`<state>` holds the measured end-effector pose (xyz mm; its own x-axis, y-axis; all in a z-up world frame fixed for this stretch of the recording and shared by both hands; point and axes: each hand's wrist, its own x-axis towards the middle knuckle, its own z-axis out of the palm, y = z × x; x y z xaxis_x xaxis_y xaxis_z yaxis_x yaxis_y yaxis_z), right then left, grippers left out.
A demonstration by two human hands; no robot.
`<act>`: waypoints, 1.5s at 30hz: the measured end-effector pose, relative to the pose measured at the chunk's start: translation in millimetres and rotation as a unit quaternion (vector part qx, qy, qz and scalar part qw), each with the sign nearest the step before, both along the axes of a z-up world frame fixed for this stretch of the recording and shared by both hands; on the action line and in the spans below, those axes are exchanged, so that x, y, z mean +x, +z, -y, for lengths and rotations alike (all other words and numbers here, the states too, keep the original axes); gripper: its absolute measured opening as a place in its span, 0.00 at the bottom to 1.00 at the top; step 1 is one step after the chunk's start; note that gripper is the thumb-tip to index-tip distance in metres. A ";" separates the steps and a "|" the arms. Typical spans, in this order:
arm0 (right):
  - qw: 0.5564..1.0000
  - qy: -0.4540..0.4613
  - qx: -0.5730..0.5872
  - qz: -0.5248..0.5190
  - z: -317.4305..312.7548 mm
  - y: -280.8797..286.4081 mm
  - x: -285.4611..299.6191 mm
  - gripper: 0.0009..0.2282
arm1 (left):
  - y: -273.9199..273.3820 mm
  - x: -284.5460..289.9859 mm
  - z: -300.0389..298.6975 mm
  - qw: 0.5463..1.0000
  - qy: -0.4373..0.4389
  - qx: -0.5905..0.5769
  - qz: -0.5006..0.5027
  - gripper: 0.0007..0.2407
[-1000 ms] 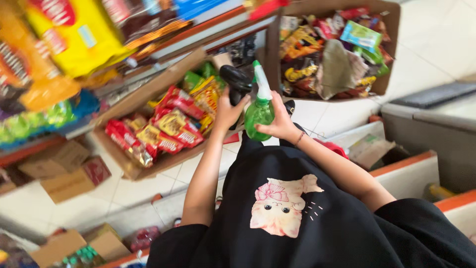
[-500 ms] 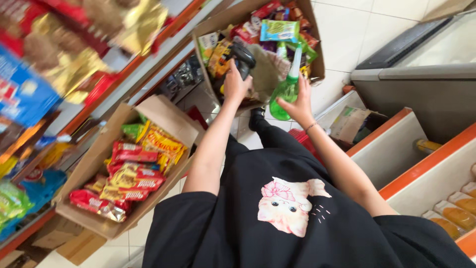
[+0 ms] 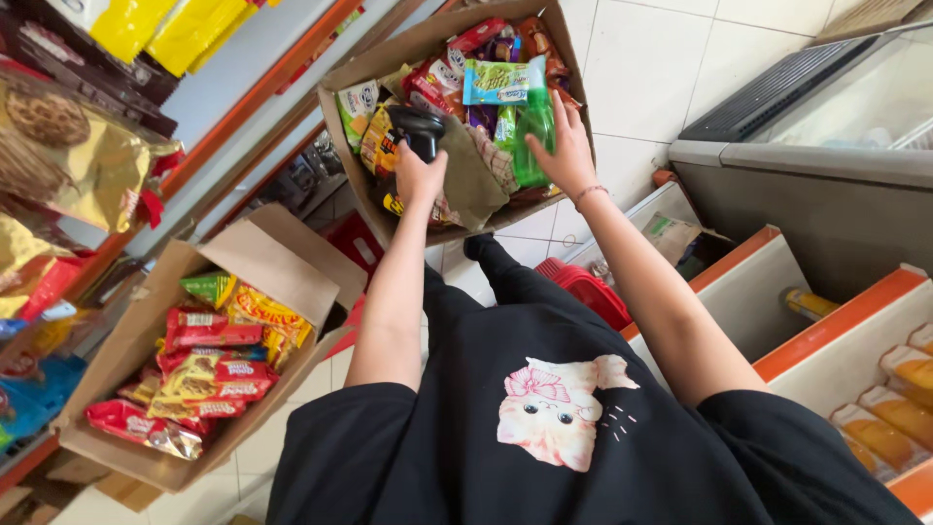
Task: The person uses a handheld scanner to scan barcodes on snack packages and places the items on store shelves.
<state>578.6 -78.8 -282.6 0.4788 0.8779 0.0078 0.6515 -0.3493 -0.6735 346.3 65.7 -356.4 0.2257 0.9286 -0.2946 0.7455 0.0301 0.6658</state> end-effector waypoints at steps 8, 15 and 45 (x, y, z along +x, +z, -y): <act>0.994 0.056 -0.015 0.097 2.0 11.0 -47.8 0.26 | 47.1 -51.0 36.3 0.852 0.109 -0.229 0.458 0.17; 0.979 0.202 0.021 -0.032 -12.1 47.5 -183.0 0.23 | 111.2 -160.7 101.5 0.776 0.169 -0.240 0.558 0.12; 0.934 0.146 -0.261 -0.198 -86.4 -64.8 -577.3 0.23 | 82.7 -482.6 120.8 0.820 0.424 -0.092 0.372 0.08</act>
<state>1.3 7.6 -347.4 0.0939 0.8065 -0.5838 0.5058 -0.5437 -0.6698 -136.3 -55.1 -273.7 -0.2975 0.7997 -0.5214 -0.2070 0.4791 0.8530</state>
